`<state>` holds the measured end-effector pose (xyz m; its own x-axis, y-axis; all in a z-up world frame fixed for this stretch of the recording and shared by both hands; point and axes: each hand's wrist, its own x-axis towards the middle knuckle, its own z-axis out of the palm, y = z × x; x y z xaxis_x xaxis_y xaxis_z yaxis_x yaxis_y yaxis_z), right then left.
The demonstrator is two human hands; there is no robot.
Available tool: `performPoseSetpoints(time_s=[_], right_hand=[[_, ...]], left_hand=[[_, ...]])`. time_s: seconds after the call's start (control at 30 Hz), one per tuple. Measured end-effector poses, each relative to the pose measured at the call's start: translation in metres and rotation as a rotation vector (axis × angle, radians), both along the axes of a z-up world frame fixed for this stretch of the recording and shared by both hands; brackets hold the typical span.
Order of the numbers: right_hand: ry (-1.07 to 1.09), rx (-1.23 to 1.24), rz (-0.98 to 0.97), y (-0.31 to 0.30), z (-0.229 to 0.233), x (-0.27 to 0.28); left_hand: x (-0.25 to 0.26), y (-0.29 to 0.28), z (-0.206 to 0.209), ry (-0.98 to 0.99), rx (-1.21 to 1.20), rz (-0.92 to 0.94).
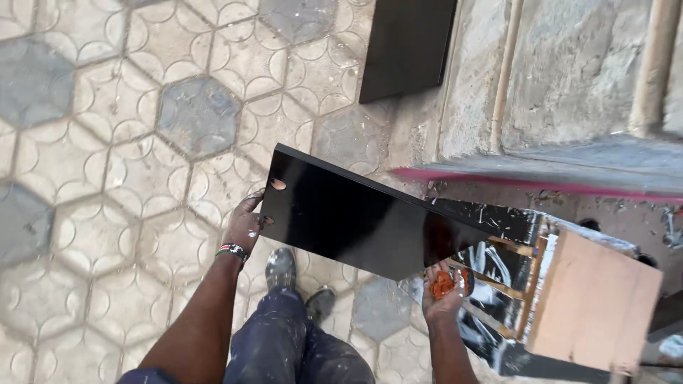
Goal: The person paints a rectangular wooden board black using a sponge applicator dipped in a paint can. They apply the paint to the surface and edges, then move the board to a different location to continue painting other sections.
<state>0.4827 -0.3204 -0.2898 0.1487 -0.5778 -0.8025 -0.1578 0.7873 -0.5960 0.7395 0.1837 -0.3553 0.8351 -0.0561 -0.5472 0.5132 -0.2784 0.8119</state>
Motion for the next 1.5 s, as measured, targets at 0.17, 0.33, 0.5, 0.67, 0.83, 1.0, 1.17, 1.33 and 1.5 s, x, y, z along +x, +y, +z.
performPoseSetpoints(time_s=[0.17, 0.33, 0.5, 0.67, 0.83, 1.0, 1.17, 1.33, 1.5], right_hand=[[0.021, -0.029, -0.036, -0.021, -0.114, 0.011], [-0.112, -0.052, -0.054, -0.039, -0.205, 0.03], [-0.201, -0.086, -0.132, -0.049, -0.291, 0.039], [-0.215, -0.085, -0.169, -0.049, -0.327, 0.055], [-0.219, -0.088, -0.191, -0.056, -0.33, 0.058], [-0.201, -0.077, -0.165, -0.063, -0.355, 0.046], [-0.327, -0.109, -0.131, -0.072, -0.39, 0.022], [-0.35, -0.145, -0.118, -0.074, -0.394, 0.029], [-0.421, -0.207, -0.141, -0.066, -0.381, 0.045]], left_hand=[[0.074, -0.062, -0.063, -0.074, -0.078, 0.028], [0.141, -0.109, -0.156, -0.178, -0.124, -0.065], [0.199, -0.148, -0.222, -0.124, -0.144, -0.113], [0.25, -0.205, -0.233, -0.235, -0.025, -0.275], [0.249, -0.223, -0.219, -0.154, -0.073, -0.264], [0.266, -0.233, -0.243, -0.309, 0.046, -0.382], [0.255, -0.245, -0.213, -0.17, 0.031, -0.282], [0.269, -0.245, -0.227, -0.219, 0.045, -0.324], [0.262, -0.231, -0.222, -0.486, 0.032, -0.395]])
